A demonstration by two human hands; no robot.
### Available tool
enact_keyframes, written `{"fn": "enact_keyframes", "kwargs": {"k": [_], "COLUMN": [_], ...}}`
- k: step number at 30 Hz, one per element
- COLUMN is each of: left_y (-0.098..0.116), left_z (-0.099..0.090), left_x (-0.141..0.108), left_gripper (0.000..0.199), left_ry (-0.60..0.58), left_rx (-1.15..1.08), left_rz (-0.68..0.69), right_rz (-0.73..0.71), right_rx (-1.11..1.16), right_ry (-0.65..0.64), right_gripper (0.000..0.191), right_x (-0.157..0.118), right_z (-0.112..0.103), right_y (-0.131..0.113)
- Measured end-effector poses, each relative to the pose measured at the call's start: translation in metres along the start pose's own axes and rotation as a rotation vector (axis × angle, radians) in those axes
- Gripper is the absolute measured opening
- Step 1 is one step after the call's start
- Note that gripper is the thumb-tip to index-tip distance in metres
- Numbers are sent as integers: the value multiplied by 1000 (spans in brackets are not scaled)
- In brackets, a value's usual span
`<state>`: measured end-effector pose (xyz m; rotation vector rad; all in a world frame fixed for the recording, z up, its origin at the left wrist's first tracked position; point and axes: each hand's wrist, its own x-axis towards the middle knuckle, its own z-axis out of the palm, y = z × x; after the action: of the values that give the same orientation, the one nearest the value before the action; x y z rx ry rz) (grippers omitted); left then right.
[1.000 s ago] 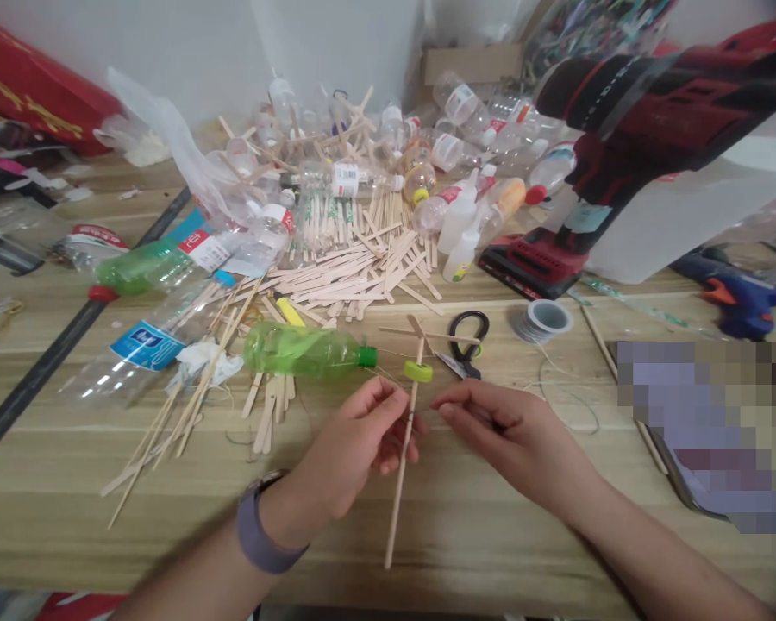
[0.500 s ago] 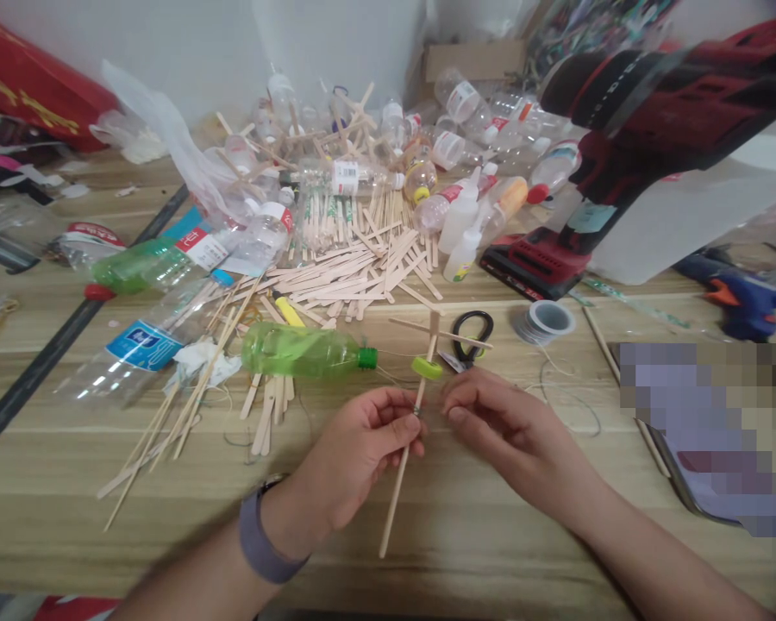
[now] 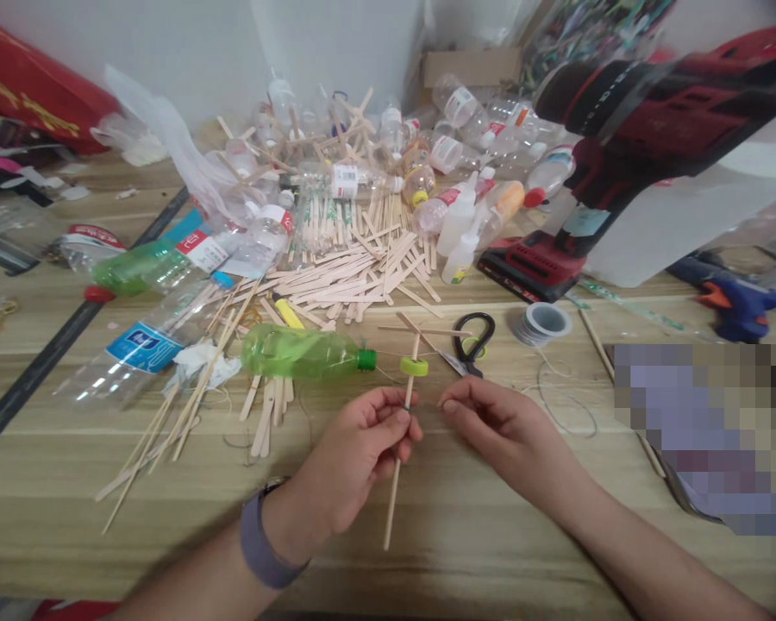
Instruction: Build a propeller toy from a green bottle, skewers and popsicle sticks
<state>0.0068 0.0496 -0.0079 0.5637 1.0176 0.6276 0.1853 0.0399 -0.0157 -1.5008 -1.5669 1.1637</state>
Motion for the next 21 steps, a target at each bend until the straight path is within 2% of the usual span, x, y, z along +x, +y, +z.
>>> {"fn": "enact_keyframes", "kwargs": {"k": [8, 21], "left_y": [2, 3], "left_z": [3, 4], "left_x": [-5, -3], "left_gripper": [22, 43], "left_ry": [32, 54], "left_rx": [-23, 8], "left_rz": [13, 23], "right_rz": [-20, -37], "right_rx": [-56, -77], "right_ry": [14, 34], "right_gripper": [24, 26], "right_x": [-3, -5], "right_z": [1, -5], "right_y": [-5, -6]}}
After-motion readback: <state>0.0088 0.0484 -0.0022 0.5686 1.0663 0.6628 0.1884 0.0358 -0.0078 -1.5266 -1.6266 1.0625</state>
